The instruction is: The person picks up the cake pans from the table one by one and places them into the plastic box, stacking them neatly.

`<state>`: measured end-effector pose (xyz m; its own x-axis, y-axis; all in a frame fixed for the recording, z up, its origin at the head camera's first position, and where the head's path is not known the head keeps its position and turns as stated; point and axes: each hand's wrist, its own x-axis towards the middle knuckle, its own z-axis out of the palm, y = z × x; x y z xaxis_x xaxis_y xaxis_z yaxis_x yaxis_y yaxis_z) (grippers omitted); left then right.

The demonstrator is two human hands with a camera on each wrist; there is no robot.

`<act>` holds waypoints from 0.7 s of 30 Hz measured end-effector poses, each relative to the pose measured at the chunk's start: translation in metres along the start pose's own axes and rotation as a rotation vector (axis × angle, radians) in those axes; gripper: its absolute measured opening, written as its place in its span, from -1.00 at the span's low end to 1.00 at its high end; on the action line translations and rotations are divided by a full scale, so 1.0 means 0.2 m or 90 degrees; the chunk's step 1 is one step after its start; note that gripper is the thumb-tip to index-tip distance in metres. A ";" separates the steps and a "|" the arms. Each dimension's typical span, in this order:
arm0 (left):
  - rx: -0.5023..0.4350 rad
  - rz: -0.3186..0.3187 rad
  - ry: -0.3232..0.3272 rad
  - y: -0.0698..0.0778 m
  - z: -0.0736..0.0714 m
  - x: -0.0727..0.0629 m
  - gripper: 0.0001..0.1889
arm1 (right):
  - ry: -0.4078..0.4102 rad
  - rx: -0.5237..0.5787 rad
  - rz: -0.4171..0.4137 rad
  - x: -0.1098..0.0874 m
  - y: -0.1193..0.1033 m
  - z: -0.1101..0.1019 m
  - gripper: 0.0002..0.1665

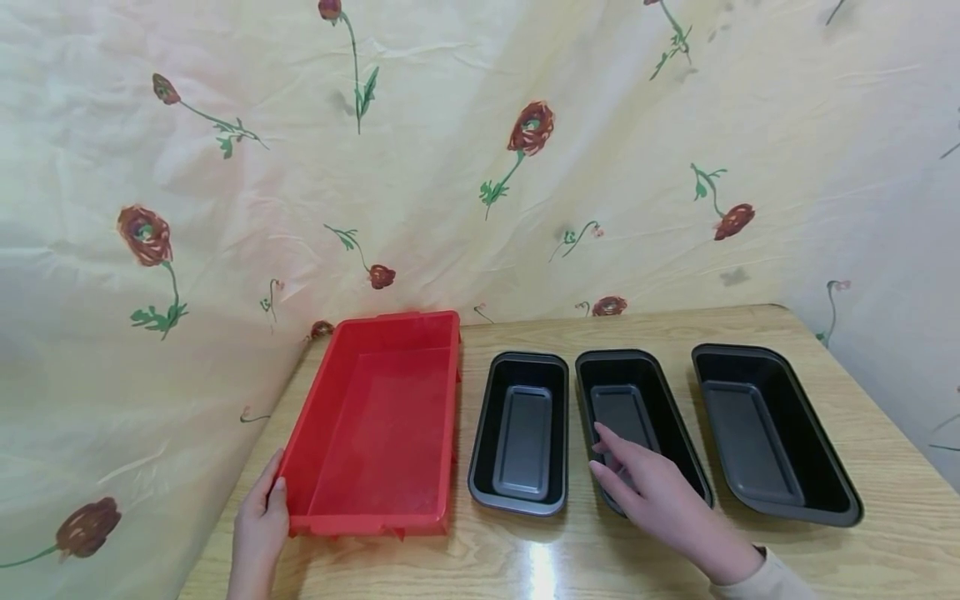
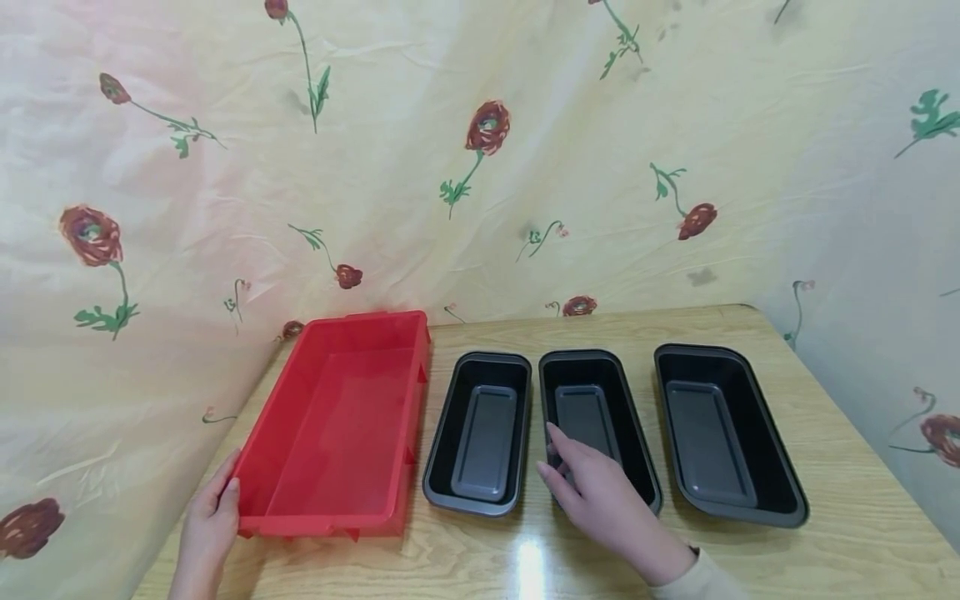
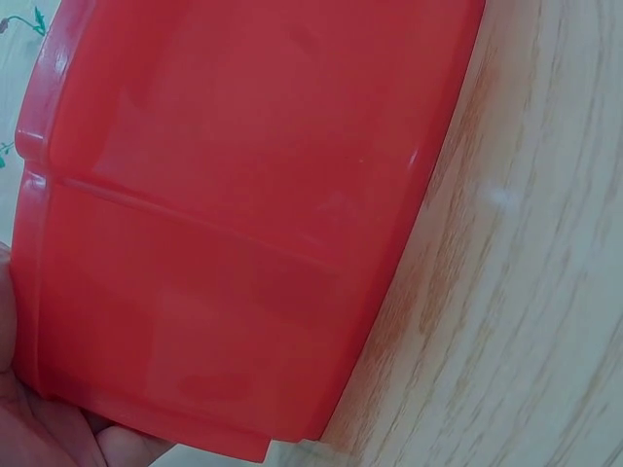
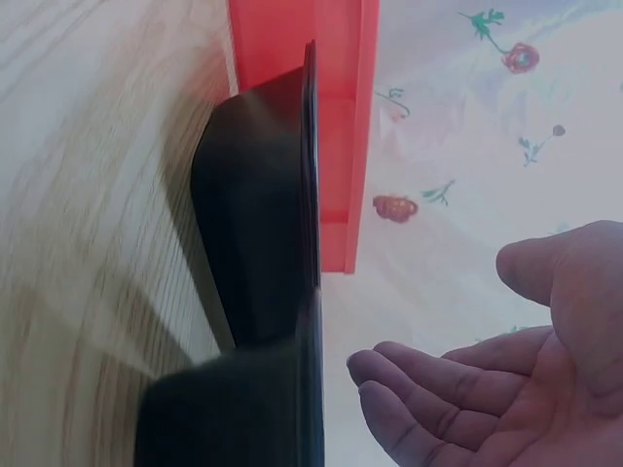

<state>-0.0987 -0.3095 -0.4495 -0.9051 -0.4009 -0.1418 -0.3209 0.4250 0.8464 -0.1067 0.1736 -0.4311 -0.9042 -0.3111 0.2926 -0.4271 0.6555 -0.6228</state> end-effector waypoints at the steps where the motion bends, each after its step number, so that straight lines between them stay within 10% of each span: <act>1: 0.001 -0.002 -0.001 0.00 0.00 0.00 -0.43 | -0.003 0.011 0.006 0.00 0.00 0.00 -0.40; 21: -0.006 -0.009 -0.004 -0.01 0.00 0.01 -0.42 | -0.054 0.027 0.091 0.05 -0.04 0.13 -0.40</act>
<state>-0.1000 -0.3103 -0.4520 -0.9023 -0.4016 -0.1569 -0.3307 0.4113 0.8494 -0.1125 0.1486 -0.4419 -0.9515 -0.2746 0.1384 -0.2924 0.6683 -0.6841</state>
